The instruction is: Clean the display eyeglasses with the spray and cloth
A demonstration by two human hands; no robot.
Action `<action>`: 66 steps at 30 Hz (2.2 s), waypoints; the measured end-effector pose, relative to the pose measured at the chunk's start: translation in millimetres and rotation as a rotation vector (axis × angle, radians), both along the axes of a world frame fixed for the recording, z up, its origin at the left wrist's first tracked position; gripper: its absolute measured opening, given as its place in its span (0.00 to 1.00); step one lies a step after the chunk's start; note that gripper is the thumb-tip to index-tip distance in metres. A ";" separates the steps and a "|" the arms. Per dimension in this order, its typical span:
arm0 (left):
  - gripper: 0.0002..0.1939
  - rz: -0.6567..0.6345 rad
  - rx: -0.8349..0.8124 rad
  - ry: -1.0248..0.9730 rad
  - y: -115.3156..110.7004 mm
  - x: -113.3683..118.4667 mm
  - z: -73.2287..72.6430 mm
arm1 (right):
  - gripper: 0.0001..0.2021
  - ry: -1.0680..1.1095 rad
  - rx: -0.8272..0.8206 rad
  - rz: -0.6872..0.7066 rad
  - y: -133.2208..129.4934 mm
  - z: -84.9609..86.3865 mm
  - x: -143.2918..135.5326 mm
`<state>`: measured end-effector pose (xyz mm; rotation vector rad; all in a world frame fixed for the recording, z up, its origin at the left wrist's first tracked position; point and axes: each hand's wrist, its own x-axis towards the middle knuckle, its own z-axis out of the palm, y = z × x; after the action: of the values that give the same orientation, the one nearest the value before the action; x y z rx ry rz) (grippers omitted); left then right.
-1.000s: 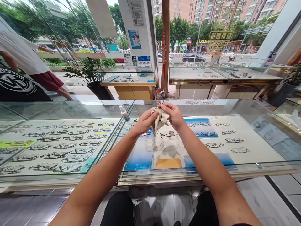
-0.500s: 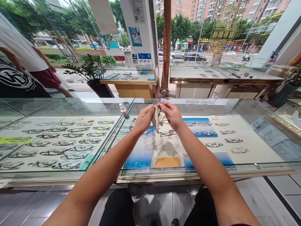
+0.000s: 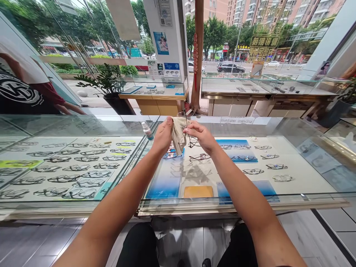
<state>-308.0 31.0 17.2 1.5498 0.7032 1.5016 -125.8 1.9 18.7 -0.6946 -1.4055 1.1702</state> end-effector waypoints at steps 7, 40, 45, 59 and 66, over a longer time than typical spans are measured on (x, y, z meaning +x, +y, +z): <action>0.37 -0.022 0.003 -0.022 3.0 -0.7 -0.8 | 0.19 -0.088 -0.038 0.070 0.0 -1.0 0.5; 0.31 -0.346 -0.235 -0.198 2.6 2.1 -1.4 | 0.13 0.021 -0.032 -0.076 7.1 -4.8 -0.1; 0.31 -0.316 -0.190 -0.157 6.4 -3.9 -0.2 | 0.12 0.004 -0.045 -0.032 7.6 -6.2 -0.3; 0.32 -0.248 -0.109 -0.012 -7.5 0.1 6.5 | 0.14 0.033 -0.079 0.044 6.1 -7.8 -0.8; 0.31 -0.091 0.018 0.019 -11.3 3.4 6.8 | 0.13 -0.060 -0.051 0.106 6.0 -11.2 -4.0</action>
<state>-304.6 19.7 24.0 1.5900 0.6230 1.4311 -129.7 8.0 7.5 -0.7037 -1.4821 1.2807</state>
